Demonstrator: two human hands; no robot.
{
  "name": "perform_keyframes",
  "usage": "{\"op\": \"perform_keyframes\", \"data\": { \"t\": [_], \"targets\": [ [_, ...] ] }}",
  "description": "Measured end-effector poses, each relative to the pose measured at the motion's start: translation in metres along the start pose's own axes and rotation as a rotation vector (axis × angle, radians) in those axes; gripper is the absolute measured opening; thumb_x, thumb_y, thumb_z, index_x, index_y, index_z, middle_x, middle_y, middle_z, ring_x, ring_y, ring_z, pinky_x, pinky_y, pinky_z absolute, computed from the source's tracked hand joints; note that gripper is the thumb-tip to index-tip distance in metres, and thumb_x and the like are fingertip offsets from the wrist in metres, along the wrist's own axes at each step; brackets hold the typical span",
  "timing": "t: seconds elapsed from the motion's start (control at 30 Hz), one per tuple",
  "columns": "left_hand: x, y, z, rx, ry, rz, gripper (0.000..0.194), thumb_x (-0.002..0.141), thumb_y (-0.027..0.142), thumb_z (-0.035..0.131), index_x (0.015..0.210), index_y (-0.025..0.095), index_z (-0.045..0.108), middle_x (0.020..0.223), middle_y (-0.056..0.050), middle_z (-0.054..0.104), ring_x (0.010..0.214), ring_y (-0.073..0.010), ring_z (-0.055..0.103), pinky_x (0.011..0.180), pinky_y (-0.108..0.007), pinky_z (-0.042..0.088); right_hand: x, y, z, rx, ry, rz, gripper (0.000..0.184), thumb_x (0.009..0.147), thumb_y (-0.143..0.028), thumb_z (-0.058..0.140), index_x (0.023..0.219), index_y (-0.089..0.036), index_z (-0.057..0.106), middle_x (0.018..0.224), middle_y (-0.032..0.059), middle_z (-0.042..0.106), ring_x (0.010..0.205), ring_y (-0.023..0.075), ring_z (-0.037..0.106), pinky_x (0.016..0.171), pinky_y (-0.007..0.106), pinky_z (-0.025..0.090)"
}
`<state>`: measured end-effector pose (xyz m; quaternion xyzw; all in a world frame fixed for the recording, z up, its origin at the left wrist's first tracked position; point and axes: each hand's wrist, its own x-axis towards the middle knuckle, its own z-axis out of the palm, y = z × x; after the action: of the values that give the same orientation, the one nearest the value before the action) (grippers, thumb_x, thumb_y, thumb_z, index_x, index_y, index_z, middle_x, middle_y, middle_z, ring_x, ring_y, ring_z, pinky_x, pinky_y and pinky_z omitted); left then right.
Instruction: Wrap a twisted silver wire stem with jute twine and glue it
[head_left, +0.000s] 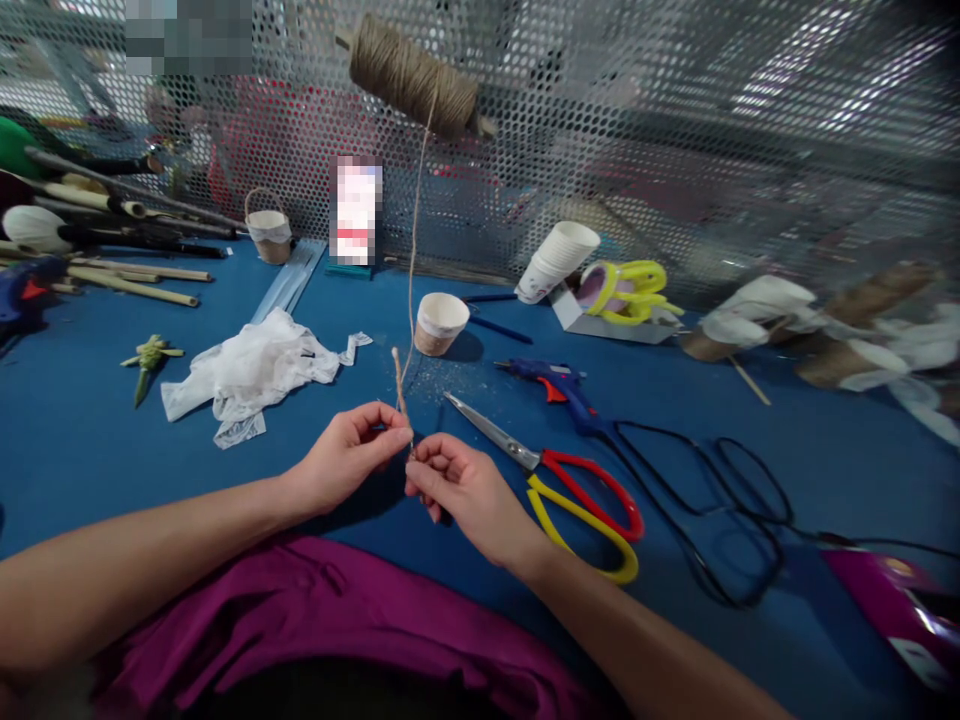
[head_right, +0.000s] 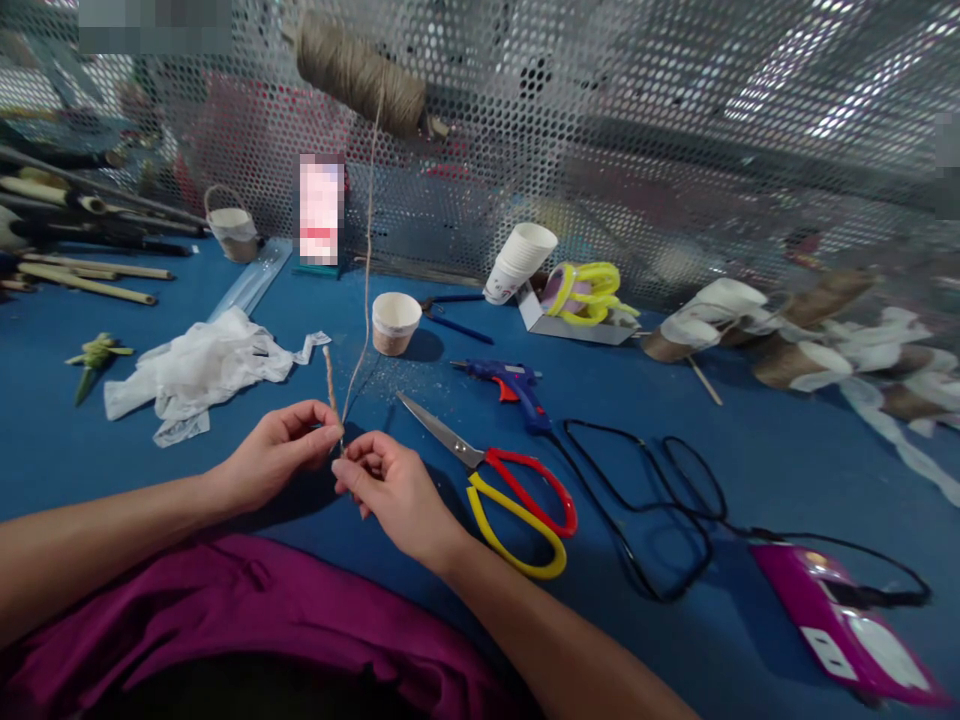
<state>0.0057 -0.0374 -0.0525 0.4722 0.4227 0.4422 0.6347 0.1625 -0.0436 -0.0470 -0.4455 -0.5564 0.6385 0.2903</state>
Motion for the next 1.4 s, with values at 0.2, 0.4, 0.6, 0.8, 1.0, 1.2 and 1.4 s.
{"op": "perform_keyframes", "data": {
  "t": [0.2, 0.4, 0.6, 0.8, 1.0, 1.2, 1.4],
  "targets": [
    [0.0009, 0.0009, 0.0009, 0.009, 0.025, -0.012, 0.020, 0.073, 0.030, 0.061, 0.074, 0.013, 0.051, 0.057, 0.007, 0.043, 0.047, -0.0037, 0.034, 0.045, -0.019, 0.026, -0.0006, -0.0023, 0.0006, -0.118, 0.079, -0.040, 0.013, 0.075, -0.029, 0.057, 0.071, -0.017, 0.051, 0.056, -0.0047, 0.051, 0.045, 0.0066, 0.044, 0.042, 0.020, 0.036],
    [0.0014, 0.0028, 0.0008, -0.050, 0.018, -0.007, 0.024, 0.070, 0.033, 0.064, 0.074, 0.013, 0.052, 0.057, 0.006, 0.045, 0.046, -0.0035, 0.036, 0.044, -0.018, 0.027, 0.0003, -0.0012, -0.0010, 0.035, 0.021, 0.001, 0.017, 0.075, -0.032, 0.059, 0.072, -0.017, 0.052, 0.060, -0.0033, 0.054, 0.048, 0.0066, 0.045, 0.043, 0.020, 0.034],
    [0.0010, 0.0023, 0.0000, -0.136, -0.027, -0.028, 0.025, 0.070, 0.033, 0.066, 0.075, 0.012, 0.053, 0.054, 0.007, 0.043, 0.045, -0.0031, 0.035, 0.044, -0.018, 0.025, 0.0009, -0.0016, -0.0029, 0.245, -0.101, 0.059, 0.024, 0.073, -0.037, 0.063, 0.067, -0.017, 0.051, 0.059, -0.0040, 0.053, 0.044, 0.0047, 0.042, 0.041, 0.019, 0.029],
    [0.0007, 0.0013, -0.0007, -0.203, -0.092, -0.076, 0.024, 0.072, 0.032, 0.065, 0.074, 0.013, 0.051, 0.054, 0.007, 0.042, 0.045, -0.0030, 0.034, 0.044, -0.018, 0.025, 0.0019, -0.0014, -0.0046, 0.328, -0.215, 0.082, 0.025, 0.073, -0.039, 0.063, 0.068, -0.017, 0.051, 0.059, -0.0039, 0.052, 0.045, 0.0054, 0.043, 0.041, 0.019, 0.030],
    [0.0013, -0.0003, -0.0003, -0.064, 0.030, -0.011, 0.021, 0.073, 0.030, 0.063, 0.072, 0.013, 0.050, 0.053, 0.008, 0.041, 0.045, -0.0028, 0.032, 0.044, -0.018, 0.024, 0.0006, -0.0024, -0.0016, -0.084, 0.066, -0.045, 0.016, 0.072, -0.030, 0.063, 0.072, -0.018, 0.052, 0.057, -0.0055, 0.048, 0.049, 0.0077, 0.044, 0.047, 0.022, 0.036],
    [0.0014, 0.0020, 0.0012, -0.082, 0.005, -0.035, 0.022, 0.071, 0.031, 0.064, 0.073, 0.013, 0.050, 0.054, 0.008, 0.041, 0.045, -0.0030, 0.032, 0.043, -0.018, 0.024, -0.0013, -0.0041, -0.0011, -0.223, 0.118, -0.114, 0.013, 0.077, -0.029, 0.057, 0.070, -0.019, 0.054, 0.059, -0.0029, 0.052, 0.052, 0.0094, 0.044, 0.049, 0.024, 0.036],
    [0.0009, 0.0019, 0.0007, -0.113, -0.018, -0.028, 0.024, 0.070, 0.033, 0.065, 0.073, 0.013, 0.051, 0.056, 0.006, 0.044, 0.046, -0.0032, 0.034, 0.044, -0.019, 0.024, -0.0002, -0.0041, -0.0031, -0.103, 0.071, -0.052, 0.015, 0.077, -0.032, 0.057, 0.072, -0.018, 0.055, 0.059, -0.0015, 0.056, 0.054, 0.0099, 0.048, 0.050, 0.023, 0.038]
  ]
}}
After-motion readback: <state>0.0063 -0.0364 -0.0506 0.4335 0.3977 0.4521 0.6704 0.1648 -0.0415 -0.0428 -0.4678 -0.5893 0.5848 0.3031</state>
